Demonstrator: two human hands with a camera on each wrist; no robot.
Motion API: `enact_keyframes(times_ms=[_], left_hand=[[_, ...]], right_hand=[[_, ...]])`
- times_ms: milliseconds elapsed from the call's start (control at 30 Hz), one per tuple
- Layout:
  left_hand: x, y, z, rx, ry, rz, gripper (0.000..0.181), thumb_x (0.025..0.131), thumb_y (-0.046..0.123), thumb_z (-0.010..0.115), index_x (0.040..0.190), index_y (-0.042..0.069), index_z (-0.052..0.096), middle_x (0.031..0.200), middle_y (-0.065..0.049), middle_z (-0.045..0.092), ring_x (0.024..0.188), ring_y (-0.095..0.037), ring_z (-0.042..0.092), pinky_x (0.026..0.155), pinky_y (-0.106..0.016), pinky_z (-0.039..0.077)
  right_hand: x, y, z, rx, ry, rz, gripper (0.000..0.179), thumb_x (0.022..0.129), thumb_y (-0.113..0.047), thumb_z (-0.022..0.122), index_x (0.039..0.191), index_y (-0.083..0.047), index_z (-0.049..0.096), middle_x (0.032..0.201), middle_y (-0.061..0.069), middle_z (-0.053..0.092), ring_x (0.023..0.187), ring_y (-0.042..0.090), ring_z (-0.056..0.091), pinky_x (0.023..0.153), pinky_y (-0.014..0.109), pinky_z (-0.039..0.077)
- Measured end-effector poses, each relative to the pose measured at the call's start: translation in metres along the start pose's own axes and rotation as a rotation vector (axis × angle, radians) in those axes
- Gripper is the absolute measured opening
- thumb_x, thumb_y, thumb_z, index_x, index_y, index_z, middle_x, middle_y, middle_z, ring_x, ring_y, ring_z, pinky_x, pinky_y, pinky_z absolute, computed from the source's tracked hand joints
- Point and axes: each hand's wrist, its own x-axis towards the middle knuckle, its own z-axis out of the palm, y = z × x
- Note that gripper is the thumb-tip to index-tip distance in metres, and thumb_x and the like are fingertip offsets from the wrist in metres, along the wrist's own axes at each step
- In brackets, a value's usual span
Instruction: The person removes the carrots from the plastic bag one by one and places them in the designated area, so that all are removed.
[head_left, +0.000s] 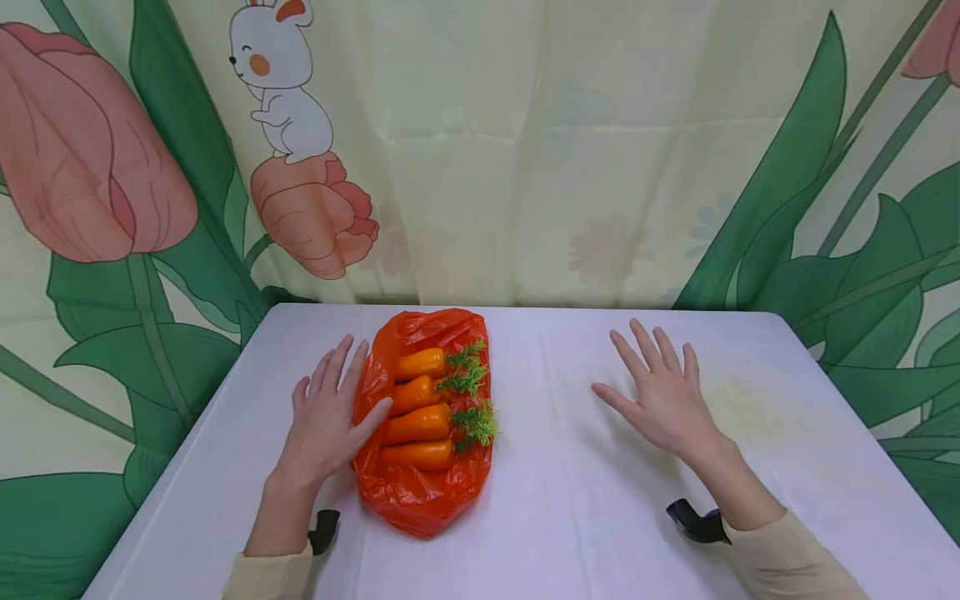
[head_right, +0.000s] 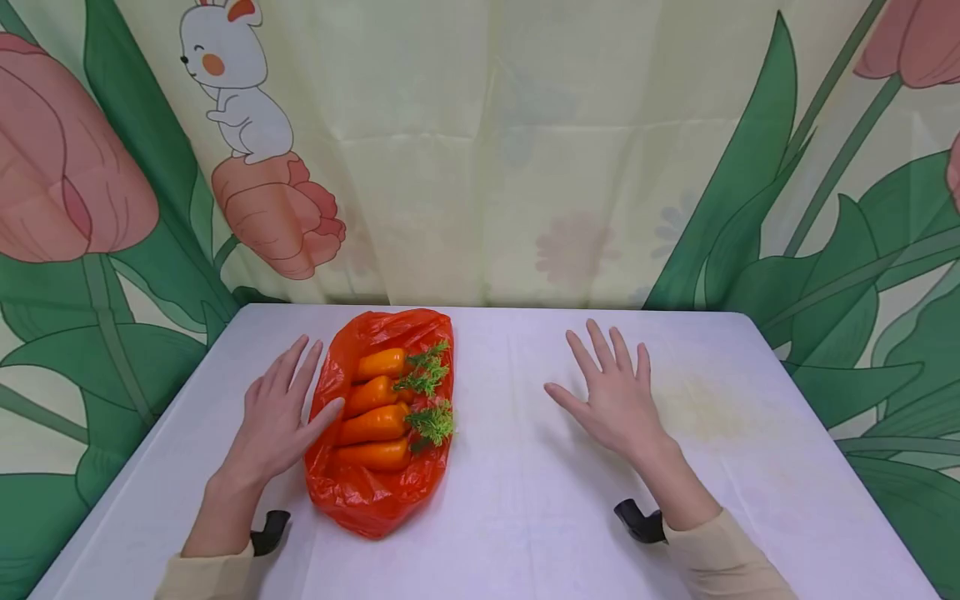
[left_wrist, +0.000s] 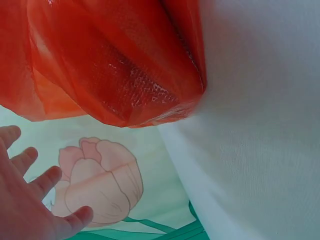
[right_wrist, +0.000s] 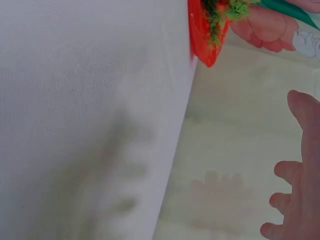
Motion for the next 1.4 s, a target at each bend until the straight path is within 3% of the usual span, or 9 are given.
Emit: enact_keyframes(times_ms=[300, 600, 933, 1400], left_hand=[[0.002, -0.001, 0.004, -0.061, 0.047, 0.007, 0.089, 0.092, 0.047, 0.066, 0.162, 0.017, 0.021, 0.164, -0.015, 0.015, 0.143, -0.042, 0.023, 0.108, -0.072, 0.024], [0.008, 0.0, 0.007, -0.143, 0.027, -0.032, 0.089, 0.094, 0.044, 0.064, 0.163, 0.019, 0.014, 0.166, -0.014, 0.012, 0.143, -0.043, 0.025, 0.108, -0.072, 0.027], [0.011, 0.0, 0.011, -0.187, 0.031, -0.035, 0.087, 0.095, 0.046, 0.063, 0.163, 0.018, 0.016, 0.164, -0.015, 0.017, 0.135, -0.042, 0.036, 0.103, -0.069, 0.037], [0.013, 0.001, 0.014, -0.303, -0.025, -0.091, 0.087, 0.097, 0.048, 0.062, 0.164, 0.023, 0.012, 0.165, -0.012, 0.014, 0.143, -0.041, 0.027, 0.106, -0.068, 0.035]], right_hand=[[0.012, -0.012, 0.005, 0.017, 0.012, -0.028, 0.08, 0.096, -0.055, 0.059, 0.158, -0.011, 0.034, 0.165, 0.017, 0.019, 0.148, 0.046, 0.013, 0.112, 0.071, 0.002], [0.026, -0.027, 0.016, 0.05, 0.02, -0.058, 0.079, 0.095, -0.053, 0.061, 0.157, -0.011, 0.035, 0.164, 0.015, 0.023, 0.147, 0.045, 0.017, 0.113, 0.069, 0.005], [0.042, -0.046, 0.026, 0.086, -0.001, -0.075, 0.08, 0.095, -0.052, 0.062, 0.158, -0.012, 0.034, 0.164, 0.014, 0.023, 0.147, 0.042, 0.02, 0.116, 0.065, 0.005], [0.07, -0.084, 0.038, 0.169, 0.02, -0.141, 0.079, 0.095, -0.055, 0.06, 0.159, -0.017, 0.034, 0.164, 0.01, 0.025, 0.147, 0.035, 0.023, 0.117, 0.063, 0.008]])
